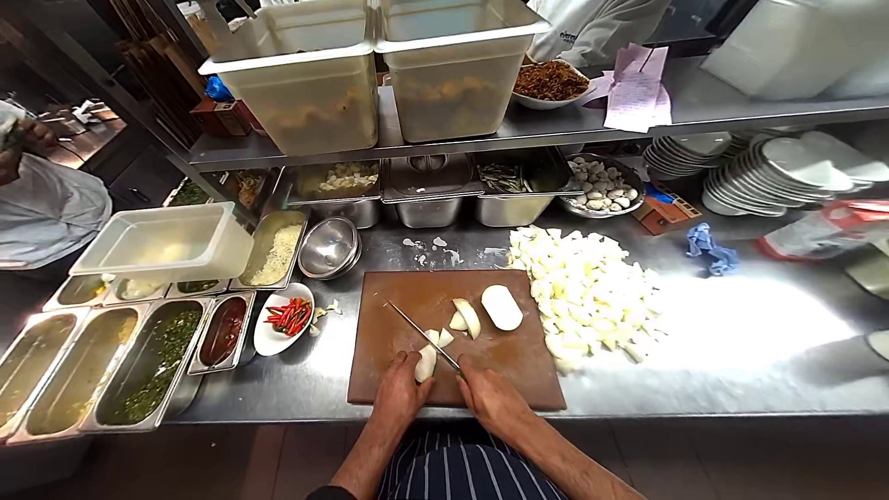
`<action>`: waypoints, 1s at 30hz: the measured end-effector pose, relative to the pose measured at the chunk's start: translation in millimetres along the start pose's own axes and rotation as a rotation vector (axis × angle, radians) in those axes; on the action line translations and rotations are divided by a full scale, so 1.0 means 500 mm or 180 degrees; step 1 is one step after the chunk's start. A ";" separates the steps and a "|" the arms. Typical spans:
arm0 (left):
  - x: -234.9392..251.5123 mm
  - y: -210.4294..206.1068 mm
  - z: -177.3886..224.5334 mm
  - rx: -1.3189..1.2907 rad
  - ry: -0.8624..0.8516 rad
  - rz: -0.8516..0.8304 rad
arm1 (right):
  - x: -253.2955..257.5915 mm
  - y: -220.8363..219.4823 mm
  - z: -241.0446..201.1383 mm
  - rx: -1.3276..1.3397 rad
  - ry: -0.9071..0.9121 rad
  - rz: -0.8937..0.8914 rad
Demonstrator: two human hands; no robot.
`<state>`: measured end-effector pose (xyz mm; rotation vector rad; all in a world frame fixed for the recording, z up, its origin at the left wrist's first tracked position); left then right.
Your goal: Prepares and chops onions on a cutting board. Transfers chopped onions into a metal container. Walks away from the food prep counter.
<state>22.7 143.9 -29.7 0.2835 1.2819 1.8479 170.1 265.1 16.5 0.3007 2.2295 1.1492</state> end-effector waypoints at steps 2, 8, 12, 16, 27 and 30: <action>0.008 -0.008 0.016 0.0078 0.0076 0.0087 | -0.020 0.031 -0.029 -0.0213 -0.0073 -0.0201; 0.009 -0.022 0.025 0.0171 0.0232 0.0192 | 0.030 -0.038 -0.013 -0.0199 -0.0242 -0.0261; -0.007 -0.014 0.003 -0.0248 0.0108 0.0391 | 0.049 -0.062 0.015 0.0134 -0.0019 0.0012; -0.004 -0.006 -0.019 -0.0539 -0.0312 0.0356 | 0.014 -0.003 -0.020 0.0052 0.0088 -0.0034; 0.003 0.004 -0.018 -0.0565 -0.0223 0.0377 | 0.058 -0.048 -0.004 -0.0057 0.0139 -0.0159; 0.001 -0.004 -0.014 -0.0534 -0.0074 0.0534 | 0.035 -0.012 -0.016 -0.0054 0.0195 -0.0042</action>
Point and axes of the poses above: each hand's wrist, its own x-axis towards the middle knuckle, its own y-axis out of the back of the hand, z = x × y, the point moved 5 cm from there along x, towards the middle knuckle, and after that the axes turned 7 degrees about z, right-handed, at the moved point
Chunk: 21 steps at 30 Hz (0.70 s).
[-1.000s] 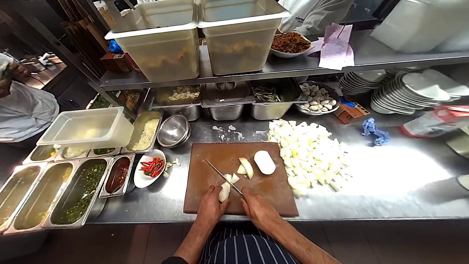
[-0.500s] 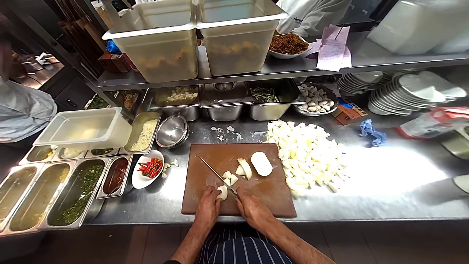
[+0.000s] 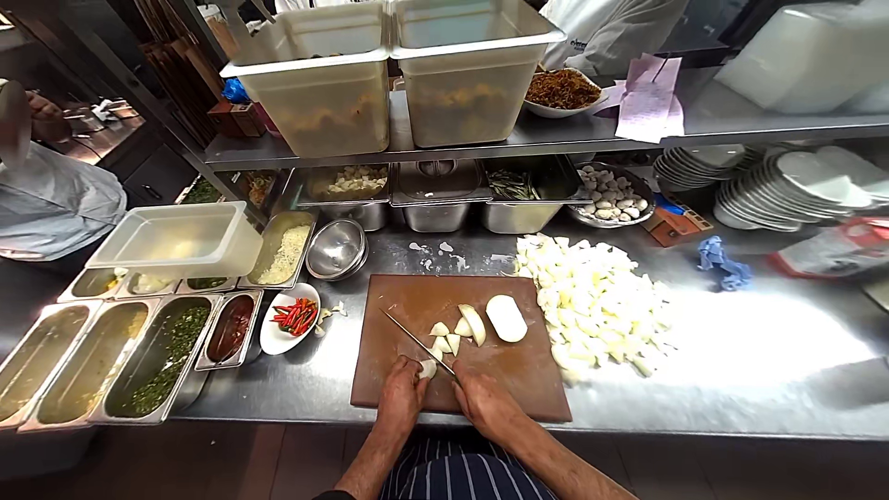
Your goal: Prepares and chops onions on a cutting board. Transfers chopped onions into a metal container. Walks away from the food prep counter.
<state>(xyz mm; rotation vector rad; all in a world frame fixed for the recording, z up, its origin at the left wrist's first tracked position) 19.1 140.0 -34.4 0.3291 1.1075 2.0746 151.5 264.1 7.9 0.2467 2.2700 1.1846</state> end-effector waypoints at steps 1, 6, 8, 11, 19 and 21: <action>-0.002 -0.006 0.001 0.0029 0.0048 0.0044 | -0.014 0.016 -0.016 -0.0076 -0.0044 -0.0087; 0.000 -0.021 0.016 0.0127 0.0295 0.0037 | -0.006 -0.007 -0.035 -0.0304 -0.0297 -0.0485; 0.002 -0.024 0.014 0.0046 0.0330 0.0095 | 0.021 -0.058 -0.010 -0.0045 -0.0165 -0.0124; 0.008 -0.018 0.018 -0.0139 0.0327 0.0122 | 0.020 -0.064 0.029 0.0538 -0.0046 0.0239; 0.178 -0.075 0.180 0.1071 -0.0597 -0.0591 | -0.102 0.034 0.188 0.1562 -0.0901 0.0989; 0.199 -0.094 0.185 0.1046 -0.0662 -0.0825 | -0.122 0.025 0.194 0.1540 -0.0965 0.0907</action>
Point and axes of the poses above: each hand's wrist, its own x-axis towards the middle knuckle, its own y-axis out of the back of the hand, z = x × y, the point moved 5 cm from there along x, towards the middle knuckle, and after that the axes turned 7 degrees about z, right-handed, at the moved point
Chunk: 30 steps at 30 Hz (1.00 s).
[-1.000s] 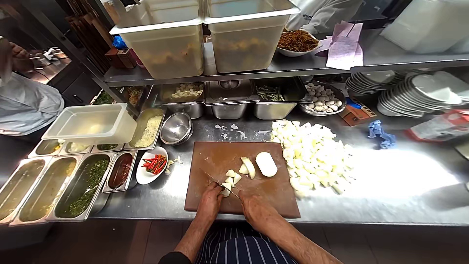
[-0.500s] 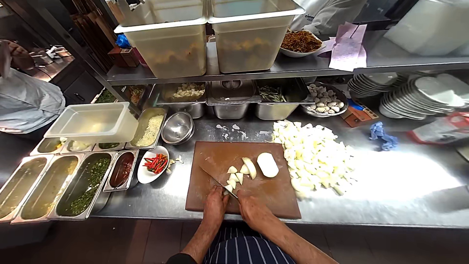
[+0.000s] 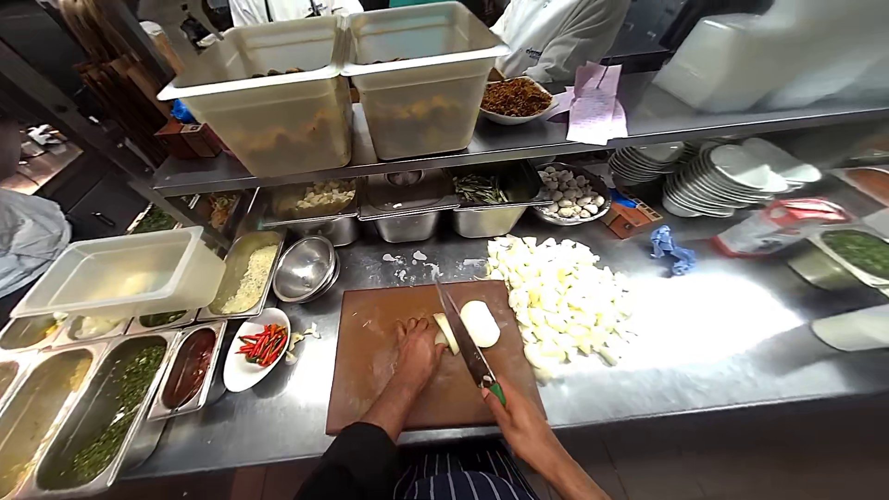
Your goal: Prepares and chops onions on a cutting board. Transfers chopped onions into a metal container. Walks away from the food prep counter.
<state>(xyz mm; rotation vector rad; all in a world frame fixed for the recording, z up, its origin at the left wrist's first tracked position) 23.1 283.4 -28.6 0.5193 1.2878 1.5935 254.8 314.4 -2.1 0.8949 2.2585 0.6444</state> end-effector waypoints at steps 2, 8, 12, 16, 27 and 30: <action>-0.007 -0.002 -0.002 -0.0055 -0.0301 -0.0291 | -0.018 0.000 -0.002 -0.0155 -0.0020 0.0027; -0.087 -0.011 -0.036 -0.0506 -0.0760 0.0546 | -0.032 0.012 -0.049 -0.1222 0.0056 -0.0532; -0.120 -0.039 -0.030 -0.0266 -0.0562 0.0975 | -0.036 0.024 -0.087 -0.1570 -0.0129 -0.0968; -0.116 -0.057 -0.020 -0.0153 -0.0528 0.1251 | -0.032 0.021 -0.117 -0.1605 -0.0255 -0.1033; -0.064 -0.052 -0.029 0.0019 -0.0530 0.0958 | -0.012 0.024 -0.117 -0.1776 -0.0310 -0.0951; -0.050 -0.046 -0.016 0.0096 -0.0403 0.0838 | -0.016 0.037 -0.127 -0.1934 -0.0290 -0.0924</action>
Point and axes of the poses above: each hand's wrist, its own x-axis towards the middle knuckle, its own y-axis out of the back of the hand, z = x × y, the point moved 5 cm from there along x, towards the middle knuckle, and after that the axes turned 7 degrees about z, right-handed, at the moved point
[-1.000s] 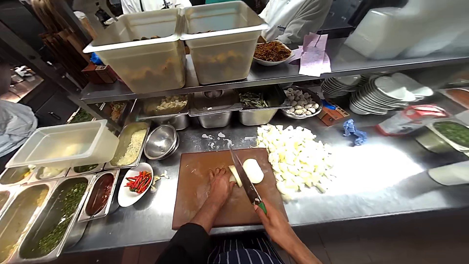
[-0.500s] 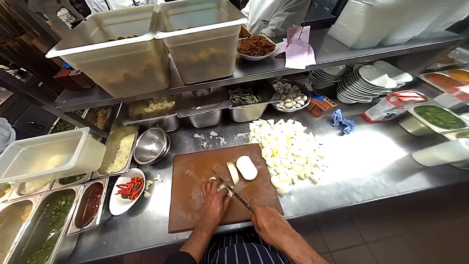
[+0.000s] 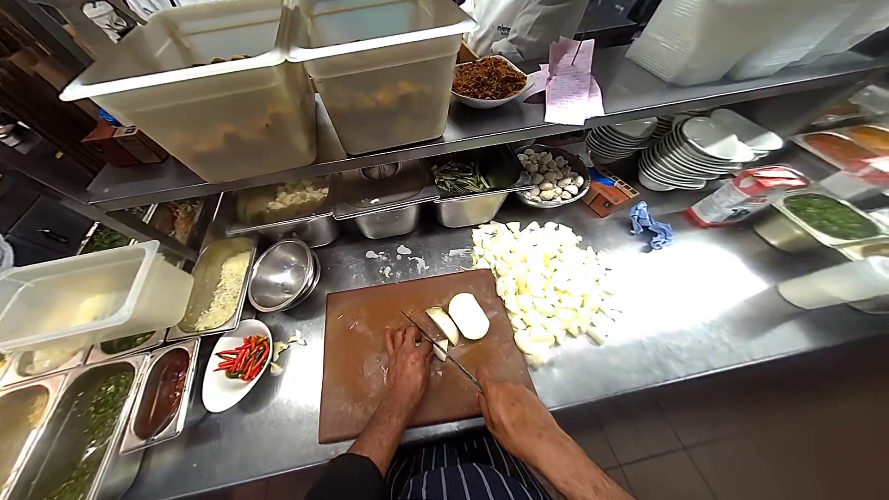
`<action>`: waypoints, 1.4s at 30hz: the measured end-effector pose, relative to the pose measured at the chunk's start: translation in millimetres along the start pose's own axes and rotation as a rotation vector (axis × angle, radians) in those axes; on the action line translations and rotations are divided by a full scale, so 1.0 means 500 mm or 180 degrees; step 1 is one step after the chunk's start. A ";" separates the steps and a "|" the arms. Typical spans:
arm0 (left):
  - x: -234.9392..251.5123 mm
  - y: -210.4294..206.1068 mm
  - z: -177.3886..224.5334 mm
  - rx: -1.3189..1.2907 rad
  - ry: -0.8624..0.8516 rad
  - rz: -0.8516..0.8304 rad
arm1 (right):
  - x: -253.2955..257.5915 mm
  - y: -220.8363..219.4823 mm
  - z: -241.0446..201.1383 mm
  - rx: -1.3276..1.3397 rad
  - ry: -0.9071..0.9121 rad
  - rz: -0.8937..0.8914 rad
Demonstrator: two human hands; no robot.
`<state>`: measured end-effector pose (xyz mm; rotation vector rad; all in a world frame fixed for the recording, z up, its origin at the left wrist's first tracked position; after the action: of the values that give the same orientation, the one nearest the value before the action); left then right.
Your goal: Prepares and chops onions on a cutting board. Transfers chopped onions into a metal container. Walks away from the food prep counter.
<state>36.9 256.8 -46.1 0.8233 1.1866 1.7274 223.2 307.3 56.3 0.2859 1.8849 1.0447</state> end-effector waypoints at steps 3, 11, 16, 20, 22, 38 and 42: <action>0.011 -0.001 0.007 0.0128 0.0152 -0.0064 | -0.003 0.018 0.002 -0.0141 -0.0026 -0.0075; 0.000 0.045 -0.018 -0.0224 0.0299 0.0269 | 0.108 -0.092 0.048 0.0272 0.0247 0.0470; -0.074 0.123 -0.102 -0.0360 0.1645 -0.1144 | 0.063 -0.085 0.098 0.1276 0.0379 0.1073; -0.037 0.068 -0.031 -0.0733 0.1539 -0.1184 | 0.059 -0.089 0.116 0.0987 0.0142 0.1158; -0.006 0.081 0.018 -0.0561 0.1381 -0.1175 | 0.057 -0.081 0.121 0.0942 0.0125 0.1197; 0.150 0.036 0.069 -0.0264 -0.0721 -0.1042 | 0.019 -0.116 0.191 0.3933 -0.0189 0.0730; 0.205 0.054 0.039 -0.0372 -0.0763 -0.1464 | -0.023 -0.152 0.211 0.3966 -0.0106 0.0596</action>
<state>4.1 352.9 -9.4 0.6081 1.0073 1.2703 331.8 311.7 -16.1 1.1752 2.2773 -0.1728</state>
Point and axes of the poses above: each hand's wrist, its own x-axis towards the middle knuckle, its own y-axis out of the back of the hand, z = x × y, the point moved 5 cm from there along x, towards the middle knuckle, and after that the axes turned 7 degrees about z, right-handed, at the moved point
